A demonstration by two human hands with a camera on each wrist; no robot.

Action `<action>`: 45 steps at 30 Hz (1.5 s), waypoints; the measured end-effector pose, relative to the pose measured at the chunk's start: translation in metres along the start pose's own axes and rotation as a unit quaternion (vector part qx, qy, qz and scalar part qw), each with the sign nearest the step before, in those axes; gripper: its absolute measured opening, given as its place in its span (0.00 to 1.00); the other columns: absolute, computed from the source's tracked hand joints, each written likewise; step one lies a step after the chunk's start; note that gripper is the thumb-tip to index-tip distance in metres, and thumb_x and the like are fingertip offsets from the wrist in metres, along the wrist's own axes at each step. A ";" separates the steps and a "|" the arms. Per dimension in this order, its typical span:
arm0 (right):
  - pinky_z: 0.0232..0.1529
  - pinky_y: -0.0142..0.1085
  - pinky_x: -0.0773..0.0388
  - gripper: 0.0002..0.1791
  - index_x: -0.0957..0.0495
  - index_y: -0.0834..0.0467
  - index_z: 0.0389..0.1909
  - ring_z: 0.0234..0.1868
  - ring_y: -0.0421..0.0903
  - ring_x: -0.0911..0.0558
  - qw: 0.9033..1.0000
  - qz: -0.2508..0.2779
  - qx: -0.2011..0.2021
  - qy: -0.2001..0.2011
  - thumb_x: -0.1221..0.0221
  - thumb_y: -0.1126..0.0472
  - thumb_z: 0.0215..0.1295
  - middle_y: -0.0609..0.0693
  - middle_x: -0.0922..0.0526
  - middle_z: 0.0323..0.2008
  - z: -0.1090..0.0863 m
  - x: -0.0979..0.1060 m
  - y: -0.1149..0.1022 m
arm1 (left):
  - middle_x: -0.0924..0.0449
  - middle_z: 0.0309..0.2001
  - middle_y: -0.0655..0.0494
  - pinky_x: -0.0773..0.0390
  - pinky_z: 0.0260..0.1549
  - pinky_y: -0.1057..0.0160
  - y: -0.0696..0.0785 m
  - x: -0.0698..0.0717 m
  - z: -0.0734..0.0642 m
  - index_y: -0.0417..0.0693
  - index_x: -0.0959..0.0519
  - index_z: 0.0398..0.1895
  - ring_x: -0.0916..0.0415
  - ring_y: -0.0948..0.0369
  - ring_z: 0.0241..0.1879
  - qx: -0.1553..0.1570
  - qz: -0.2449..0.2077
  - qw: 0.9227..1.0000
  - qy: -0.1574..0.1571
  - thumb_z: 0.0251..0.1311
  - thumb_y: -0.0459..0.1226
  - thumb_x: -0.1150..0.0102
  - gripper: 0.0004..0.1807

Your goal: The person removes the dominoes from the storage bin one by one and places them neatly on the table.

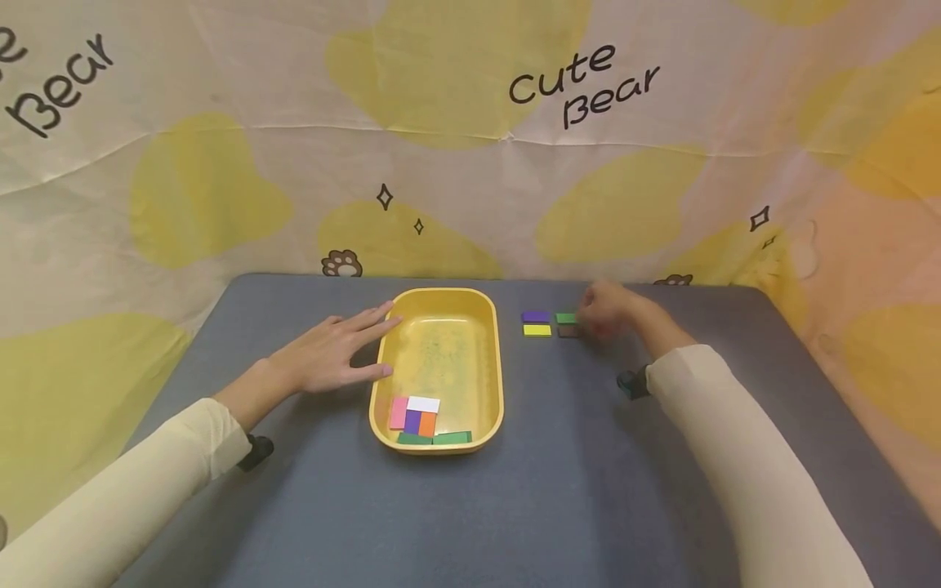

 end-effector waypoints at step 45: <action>0.50 0.39 0.20 0.19 0.20 0.67 0.53 0.40 0.45 0.17 0.944 0.039 0.086 -0.316 0.37 0.59 0.67 0.56 0.14 0.39 0.019 -0.086 -0.158 | 0.56 0.80 0.55 0.40 0.65 0.40 0.000 0.001 0.000 0.60 0.49 0.80 0.50 0.52 0.76 0.011 -0.009 1.000 -0.006 0.64 0.71 0.61 0.47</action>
Point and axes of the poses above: each hand's wrist, its own z-axis towards the middle knuckle, its own x-axis out of the back of the hand, y = z × x, the point moved 2 cm from there along z, towards the middle knuckle
